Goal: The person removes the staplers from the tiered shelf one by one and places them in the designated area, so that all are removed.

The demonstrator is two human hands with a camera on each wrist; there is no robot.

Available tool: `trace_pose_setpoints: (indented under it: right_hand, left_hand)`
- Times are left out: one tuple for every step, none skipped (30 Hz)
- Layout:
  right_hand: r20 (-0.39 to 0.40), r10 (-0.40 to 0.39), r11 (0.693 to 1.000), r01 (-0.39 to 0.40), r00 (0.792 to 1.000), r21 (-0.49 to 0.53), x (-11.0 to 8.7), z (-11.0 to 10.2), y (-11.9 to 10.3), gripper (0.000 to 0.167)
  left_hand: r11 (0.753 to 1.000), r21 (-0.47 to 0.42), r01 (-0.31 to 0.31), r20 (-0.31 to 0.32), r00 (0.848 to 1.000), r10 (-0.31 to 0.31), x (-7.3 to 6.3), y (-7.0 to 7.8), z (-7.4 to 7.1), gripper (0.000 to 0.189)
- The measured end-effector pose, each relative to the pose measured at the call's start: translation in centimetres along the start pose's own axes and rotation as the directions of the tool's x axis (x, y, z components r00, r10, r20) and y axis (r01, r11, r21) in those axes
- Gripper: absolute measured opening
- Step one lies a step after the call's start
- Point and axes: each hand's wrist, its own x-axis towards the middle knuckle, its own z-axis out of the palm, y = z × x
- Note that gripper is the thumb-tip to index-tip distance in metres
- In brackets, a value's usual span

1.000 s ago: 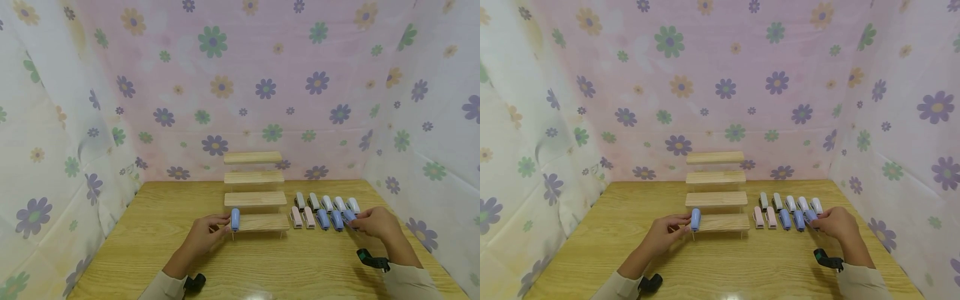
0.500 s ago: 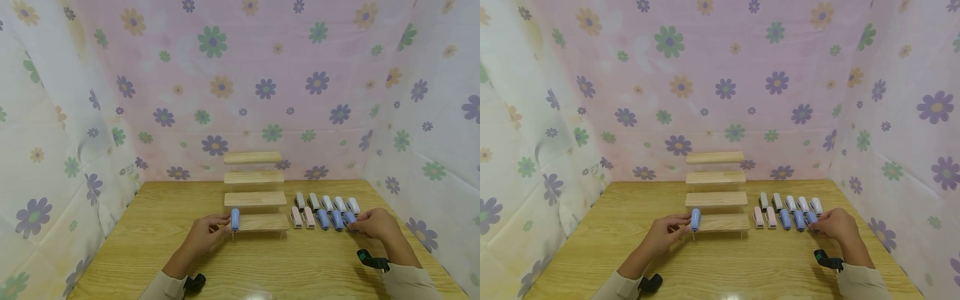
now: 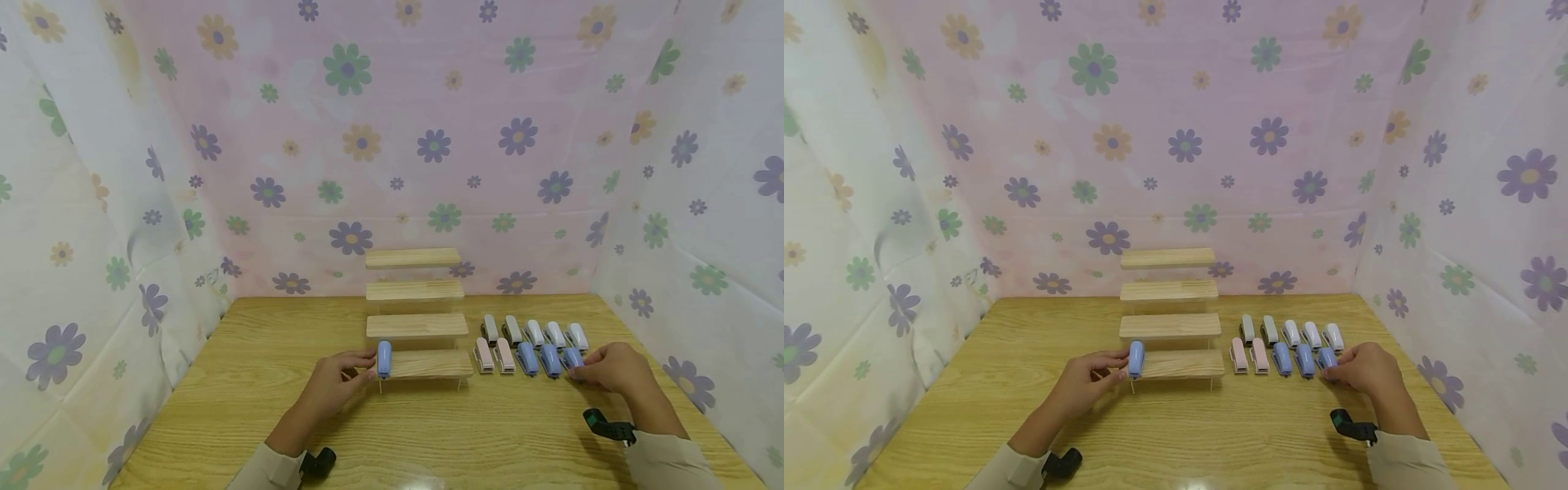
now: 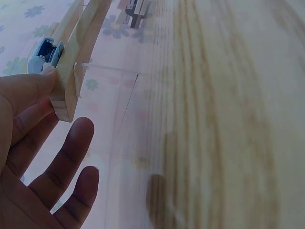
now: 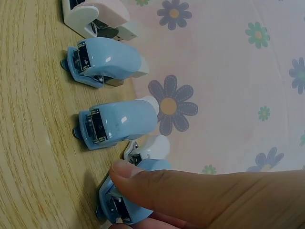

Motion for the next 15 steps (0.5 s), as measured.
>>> trace_pose_setpoints:
  right_hand:
    - [0.000, -0.001, 1.000, 0.001, 1.000, 0.002, 0.01, -0.01, -0.01, 0.042]
    - [-0.001, -0.002, 1.000, 0.002, 1.000, 0.003, 0.01, -0.01, -0.01, 0.042]
    - [-0.002, -0.002, 1.000, 0.002, 1.000, 0.003, 0.02, 0.00, 0.00, 0.042]
    - [-0.003, -0.003, 1.000, 0.003, 1.000, 0.003, 0.03, 0.01, 0.01, 0.041]
    - [-0.003, -0.003, 1.000, 0.003, 1.000, 0.003, 0.03, 0.02, 0.03, 0.041]
    - [-0.002, -0.004, 1.000, 0.004, 1.000, 0.004, 0.04, 0.03, 0.05, 0.041]
    - [0.001, -0.002, 1.000, 0.002, 1.000, 0.005, 0.05, 0.06, 0.08, 0.040]
    - [0.002, -0.003, 1.000, 0.003, 1.000, 0.003, 0.07, 0.08, 0.12, 0.040]
    - [0.005, -0.004, 1.000, 0.004, 1.000, 0.002, 0.10, 0.09, 0.16, 0.040]
    - [0.006, -0.005, 1.000, 0.005, 1.000, 0.002, 0.12, 0.11, 0.21, 0.039]
    - [0.009, -0.004, 1.000, 0.004, 1.000, 0.002, 0.13, 0.11, 0.23, 0.039]
    - [0.011, -0.003, 1.000, 0.003, 1.000, 0.003, 0.15, 0.10, 0.26, 0.039]
    - [0.014, -0.002, 1.000, 0.002, 1.000, 0.002, 0.14, 0.10, 0.27, 0.039]
    - [0.015, -0.001, 1.000, 0.001, 1.000, 0.002, 0.14, 0.08, 0.28, 0.039]
    - [0.017, 0.000, 1.000, 0.000, 1.000, 0.006, 0.14, 0.04, 0.28, 0.039]
  left_hand:
    - [1.000, 0.001, -0.001, 0.000, 1.000, 0.001, -0.01, 0.02, -0.01, 0.031]
    - [1.000, 0.001, -0.001, 0.002, 1.000, 0.001, -0.03, 0.01, -0.01, 0.031]
    - [1.000, 0.001, -0.002, 0.003, 1.000, 0.002, -0.05, 0.00, -0.01, 0.031]
    - [1.000, 0.001, -0.003, 0.005, 1.000, 0.003, -0.07, -0.02, 0.00, 0.031]
    - [1.000, 0.002, -0.003, 0.007, 1.000, 0.003, -0.09, -0.04, 0.01, 0.031]
    - [1.000, 0.002, -0.005, 0.008, 1.000, 0.005, -0.12, -0.05, 0.02, 0.031]
    - [1.000, 0.002, -0.002, 0.009, 1.000, 0.002, -0.13, -0.07, 0.02, 0.031]
    - [1.000, 0.001, -0.002, 0.009, 1.000, 0.002, -0.12, -0.07, 0.02, 0.031]
    - [1.000, 0.000, -0.003, 0.008, 1.000, 0.003, -0.12, -0.05, 0.01, 0.031]
    - [1.000, 0.002, -0.002, 0.007, 1.000, 0.002, -0.11, -0.06, 0.01, 0.031]
    - [1.000, 0.002, -0.002, 0.005, 1.000, 0.002, -0.08, -0.04, 0.00, 0.031]
    - [1.000, 0.003, -0.006, 0.004, 1.000, 0.006, -0.06, -0.03, 0.00, 0.031]
    - [1.000, 0.003, -0.005, 0.005, 1.000, 0.005, -0.05, 0.01, -0.03, 0.031]
    - [1.000, 0.003, -0.009, 0.005, 1.000, 0.009, -0.05, 0.07, -0.05, 0.031]
    - [1.000, 0.004, -0.011, 0.006, 1.000, 0.011, -0.05, 0.09, -0.07, 0.031]
